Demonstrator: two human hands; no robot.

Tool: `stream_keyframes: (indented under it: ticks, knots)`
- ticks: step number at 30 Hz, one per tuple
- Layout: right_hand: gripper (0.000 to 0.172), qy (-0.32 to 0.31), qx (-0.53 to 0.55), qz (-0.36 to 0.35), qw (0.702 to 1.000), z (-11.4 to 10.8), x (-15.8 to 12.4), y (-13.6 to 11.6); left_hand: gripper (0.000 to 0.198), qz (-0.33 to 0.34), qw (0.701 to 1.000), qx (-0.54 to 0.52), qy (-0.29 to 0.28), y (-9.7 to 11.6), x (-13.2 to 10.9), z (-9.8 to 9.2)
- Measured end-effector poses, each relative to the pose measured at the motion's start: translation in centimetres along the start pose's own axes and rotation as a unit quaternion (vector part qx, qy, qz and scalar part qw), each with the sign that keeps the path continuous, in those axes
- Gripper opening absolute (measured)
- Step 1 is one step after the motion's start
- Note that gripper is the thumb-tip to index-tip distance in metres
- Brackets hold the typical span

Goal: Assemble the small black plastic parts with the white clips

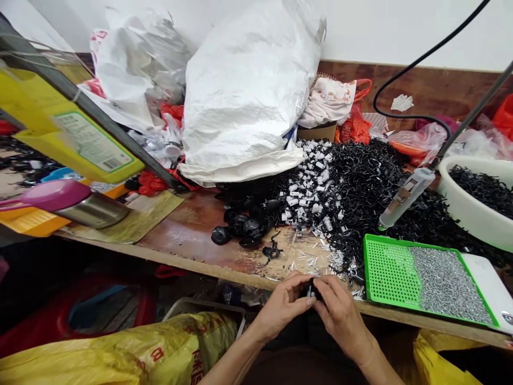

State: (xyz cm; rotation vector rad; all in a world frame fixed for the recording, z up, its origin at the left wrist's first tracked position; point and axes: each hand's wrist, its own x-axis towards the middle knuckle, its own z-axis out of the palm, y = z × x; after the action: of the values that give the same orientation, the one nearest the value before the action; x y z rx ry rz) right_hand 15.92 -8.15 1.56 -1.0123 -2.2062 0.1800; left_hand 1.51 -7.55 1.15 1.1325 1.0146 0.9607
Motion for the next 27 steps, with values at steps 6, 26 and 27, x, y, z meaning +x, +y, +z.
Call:
stream_keyframes:
  ticks: [6,26,27]
  knots:
    - [0.022,-0.045,0.058,0.013,0.997,-0.6,-0.2,-0.3,0.015,-0.085,0.993,-0.083,0.019,0.2,-0.1,0.5]
    - [0.023,-0.158,-0.125,0.158,0.967,-2.6,0.0,2.5,0.024,-0.115,0.940,-0.276,0.165,0.9,0.7,-1.1]
    - [0.024,-0.189,-0.149,0.162,0.957,-2.5,0.3,2.4,0.025,-0.118,0.938,-0.281,0.166,0.9,0.8,-1.1]
